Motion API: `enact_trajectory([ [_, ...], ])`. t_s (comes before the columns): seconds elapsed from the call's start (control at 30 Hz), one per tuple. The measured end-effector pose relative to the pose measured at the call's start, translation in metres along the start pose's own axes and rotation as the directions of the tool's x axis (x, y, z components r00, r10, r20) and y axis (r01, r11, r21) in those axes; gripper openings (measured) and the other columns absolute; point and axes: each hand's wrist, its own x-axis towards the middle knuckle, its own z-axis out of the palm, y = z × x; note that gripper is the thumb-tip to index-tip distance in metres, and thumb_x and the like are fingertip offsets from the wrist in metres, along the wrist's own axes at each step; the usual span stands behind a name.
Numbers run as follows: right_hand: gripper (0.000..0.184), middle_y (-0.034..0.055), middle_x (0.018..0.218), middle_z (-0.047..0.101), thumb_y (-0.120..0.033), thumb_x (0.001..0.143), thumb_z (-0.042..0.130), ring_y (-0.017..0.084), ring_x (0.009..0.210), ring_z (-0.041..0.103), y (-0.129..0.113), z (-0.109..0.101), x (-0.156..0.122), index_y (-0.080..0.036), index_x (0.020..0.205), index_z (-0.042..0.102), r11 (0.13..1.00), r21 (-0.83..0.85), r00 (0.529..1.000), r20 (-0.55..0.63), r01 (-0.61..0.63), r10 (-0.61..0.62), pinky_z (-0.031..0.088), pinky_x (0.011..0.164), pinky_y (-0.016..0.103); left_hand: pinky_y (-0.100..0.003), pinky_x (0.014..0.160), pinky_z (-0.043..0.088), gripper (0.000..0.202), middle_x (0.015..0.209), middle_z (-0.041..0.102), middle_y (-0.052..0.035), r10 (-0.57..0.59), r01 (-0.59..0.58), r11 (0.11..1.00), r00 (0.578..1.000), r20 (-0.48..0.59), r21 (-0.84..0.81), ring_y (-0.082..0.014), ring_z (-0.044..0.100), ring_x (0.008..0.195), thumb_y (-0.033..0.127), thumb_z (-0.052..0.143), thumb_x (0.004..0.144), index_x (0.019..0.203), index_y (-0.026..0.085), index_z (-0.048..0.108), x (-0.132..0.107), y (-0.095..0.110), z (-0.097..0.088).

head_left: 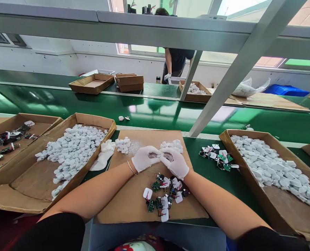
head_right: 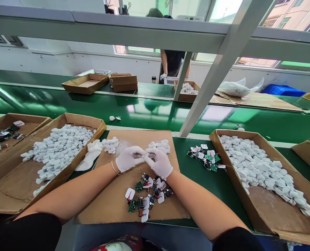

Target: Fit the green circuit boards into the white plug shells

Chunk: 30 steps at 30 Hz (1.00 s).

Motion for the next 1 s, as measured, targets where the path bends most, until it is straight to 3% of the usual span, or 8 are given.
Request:
enact_trajectory([
  [0.13, 0.029, 0.0089, 0.1, 0.072, -0.027, 0.08, 0.066, 0.022, 0.089, 0.07, -0.003, 0.0, -0.004, -0.018, 0.107, 0.064, 0.998, -0.061, 0.999, -0.052, -0.008, 0.005, 0.058, 0.081, 0.035, -0.028, 0.078, 0.055, 0.03, 0.089, 0.072, -0.0088, -0.087, 0.099, 0.974, 0.994, 0.069, -0.203, -0.0162, 0.067, 0.08, 0.03, 0.08, 0.066, 0.087, 0.012, 0.068, -0.001, 0.005, 0.003],
  [0.27, 0.029, 0.008, 0.104, 0.072, -0.022, 0.08, 0.063, 0.023, 0.097, 0.067, -0.004, -0.001, -0.005, -0.02, 0.108, 0.068, 0.957, -0.272, 0.989, -0.078, 0.101, -0.127, 0.054, 0.089, 0.039, -0.027, 0.072, 0.053, 0.034, 0.079, 0.071, -0.0061, -0.176, 0.226, 0.878, 0.972, 0.154, -0.421, -0.0141, 0.066, 0.072, 0.025, 0.086, 0.057, 0.081, 0.01, 0.066, 0.004, 0.01, 0.001],
  [0.37, 0.024, 0.0058, 0.097, 0.073, -0.02, 0.082, 0.061, 0.022, 0.092, 0.068, -0.005, 0.0, -0.006, -0.022, 0.104, 0.07, 0.927, -0.34, 0.979, -0.067, 0.159, -0.193, 0.054, 0.086, 0.038, -0.023, 0.064, 0.051, 0.033, 0.072, 0.069, -0.0033, -0.197, 0.274, 0.843, 0.958, 0.208, -0.462, -0.0115, 0.063, 0.065, 0.022, 0.087, 0.054, 0.076, 0.01, 0.066, 0.007, 0.012, -0.002],
  [0.57, 0.024, 0.0066, 0.1, 0.072, -0.023, 0.084, 0.061, 0.022, 0.092, 0.066, -0.007, 0.004, -0.008, -0.022, 0.107, 0.068, 0.934, -0.318, 0.974, -0.099, 0.164, -0.204, 0.054, 0.086, 0.037, -0.023, 0.056, 0.05, 0.03, 0.069, 0.069, -0.0035, -0.193, 0.297, 0.822, 0.948, 0.254, -0.486, -0.0107, 0.061, 0.059, 0.021, 0.085, 0.057, 0.077, 0.01, 0.065, 0.008, 0.014, -0.004],
  [0.7, 0.021, 0.0069, 0.098, 0.071, -0.022, 0.087, 0.056, 0.022, 0.097, 0.065, -0.008, -0.004, -0.004, -0.023, 0.103, 0.069, 0.931, -0.327, 0.971, -0.117, 0.16, -0.208, 0.051, 0.092, 0.04, -0.021, 0.051, 0.048, 0.035, 0.065, 0.067, -0.0023, -0.225, 0.335, 0.738, 0.94, 0.255, -0.586, -0.0103, 0.06, 0.055, 0.021, 0.086, 0.054, 0.081, 0.011, 0.066, 0.009, 0.017, -0.006],
  [0.77, 0.021, 0.007, 0.098, 0.071, -0.023, 0.089, 0.054, 0.023, 0.099, 0.064, -0.008, -0.01, -0.001, -0.023, 0.103, 0.07, 0.941, -0.31, 0.971, -0.148, 0.134, -0.187, 0.048, 0.096, 0.043, -0.021, 0.053, 0.049, 0.035, 0.068, 0.068, -0.0025, -0.254, 0.317, 0.705, 0.948, 0.191, -0.635, -0.0104, 0.061, 0.058, 0.02, 0.085, 0.055, 0.083, 0.011, 0.067, 0.01, 0.016, -0.008],
  [0.87, 0.021, 0.0074, 0.106, 0.069, -0.024, 0.09, 0.054, 0.024, 0.107, 0.062, -0.007, -0.014, 0.0, -0.024, 0.105, 0.069, 0.952, -0.284, 0.969, -0.178, 0.114, -0.17, 0.045, 0.1, 0.046, -0.023, 0.065, 0.053, 0.035, 0.079, 0.071, -0.0051, -0.272, 0.244, 0.735, 0.961, 0.055, -0.633, -0.0128, 0.066, 0.069, 0.019, 0.086, 0.054, 0.084, 0.011, 0.07, 0.014, 0.01, -0.012],
  [1.0, 0.019, 0.0091, 0.107, 0.068, -0.022, 0.089, 0.054, 0.024, 0.108, 0.06, -0.011, -0.012, -0.002, -0.022, 0.104, 0.067, 0.946, -0.279, 0.973, -0.112, 0.165, -0.203, 0.046, 0.098, 0.045, -0.032, 0.087, 0.052, 0.043, 0.088, 0.074, -0.0085, -0.243, 0.234, 0.793, 0.968, 0.06, -0.562, -0.0168, 0.068, 0.084, 0.019, 0.084, 0.058, 0.099, 0.011, 0.072, 0.015, 0.001, -0.016],
])
